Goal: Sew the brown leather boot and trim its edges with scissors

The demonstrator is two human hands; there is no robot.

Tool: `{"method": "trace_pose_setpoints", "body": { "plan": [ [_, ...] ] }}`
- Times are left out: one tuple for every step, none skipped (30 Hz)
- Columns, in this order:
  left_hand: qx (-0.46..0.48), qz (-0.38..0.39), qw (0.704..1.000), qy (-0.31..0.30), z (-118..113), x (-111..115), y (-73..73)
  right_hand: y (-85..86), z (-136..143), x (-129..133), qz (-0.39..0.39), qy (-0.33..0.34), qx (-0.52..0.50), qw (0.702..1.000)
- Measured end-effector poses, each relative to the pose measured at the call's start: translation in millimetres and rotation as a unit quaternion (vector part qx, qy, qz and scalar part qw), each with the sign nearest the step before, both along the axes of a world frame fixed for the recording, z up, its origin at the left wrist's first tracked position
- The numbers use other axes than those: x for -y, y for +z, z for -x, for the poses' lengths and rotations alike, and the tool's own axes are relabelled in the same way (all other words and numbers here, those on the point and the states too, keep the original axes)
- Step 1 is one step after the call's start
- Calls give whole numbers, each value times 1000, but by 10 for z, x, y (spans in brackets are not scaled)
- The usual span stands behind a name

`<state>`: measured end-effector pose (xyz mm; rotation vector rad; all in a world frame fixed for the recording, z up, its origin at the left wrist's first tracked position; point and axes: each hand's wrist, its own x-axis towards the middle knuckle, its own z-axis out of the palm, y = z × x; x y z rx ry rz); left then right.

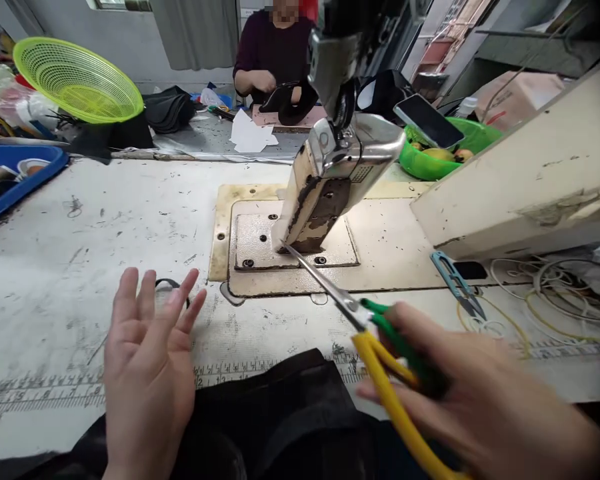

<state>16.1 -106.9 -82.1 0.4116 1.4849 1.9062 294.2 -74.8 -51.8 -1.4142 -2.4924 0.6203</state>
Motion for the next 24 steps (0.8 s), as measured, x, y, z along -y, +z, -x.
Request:
{"method": "trace_pose_setpoints", "body": {
  "plan": [
    [1, -7, 1000, -9, 9, 2, -16, 5, 196, -4, 57, -8, -20, 998],
    [-3, -13, 1000, -19, 21, 4, -29, -7, 365, -5, 109, -15, -32, 993],
    [-14, -16, 999, -33, 36, 10, -35, -37, 501, 0, 151, -21, -33, 988],
    [-35, -15, 998, -56, 57, 25, -34, -82, 601, 11, 182, -24, -30, 983],
    [-68, -10, 993, -95, 86, 52, -26, -136, 666, 28, 200, -25, -32, 979],
    [-115, 3, 981, -157, 124, 92, -11, -194, 700, 49, 205, -29, -41, 978],
    [-173, 21, 958, -227, 170, 147, 9, -250, 709, 73, 208, -38, -52, 976],
    [-237, 45, 925, -294, 224, 216, 31, -301, 700, 98, 211, -47, -64, 974],
    [-297, 72, 884, -353, 281, 295, 53, -342, 682, 121, 210, -57, -75, 973],
    [-347, 99, 843, -399, 338, 381, 73, -373, 659, 142, 202, -65, -83, 974],
    [-385, 127, 806, -431, 391, 471, 88, -394, 637, 159, 194, -70, -88, 974],
    [-412, 146, 778, -451, 435, 558, 97, -406, 621, 174, 187, -73, -92, 975],
    [-426, 162, 759, -465, 467, 640, 98, -410, 612, 186, 178, -74, -97, 976],
    [-432, 173, 746, -477, 486, 712, 91, -409, 613, 195, 167, -74, -98, 978],
    [-435, 180, 739, -481, 491, 773, 78, -403, 622, 205, 154, -74, -97, 981],
    [-439, 185, 739, -476, 484, 820, 58, -394, 638, 216, 140, -73, -96, 983],
    [-442, 188, 745, -463, 467, 853, 35, -384, 657, 229, 125, -69, -97, 985],
    [-443, 190, 753, -448, 443, 873, 12, -375, 672, 247, 109, -64, -98, 987],
    [-442, 196, 761, -433, 417, 881, -7, -367, 673, 267, 96, -56, -97, 989],
    [-439, 198, 769, -420, 389, 881, -18, -363, 650, 288, 85, -45, -96, 991],
    [-434, 201, 776, -411, 363, 875, -18, -363, 592, 306, 76, -34, -93, 992],
    [-429, 203, 780, -409, 339, 865, -5, -369, 490, 316, 69, -24, -85, 994],
    [-425, 205, 778, -415, 318, 856, 23, -380, 339, 316, 58, -19, -77, 995],
    [-424, 205, 774, -422, 297, 846, 63, -394, 141, 303, 32, -19, -68, 997]
  ]
}}
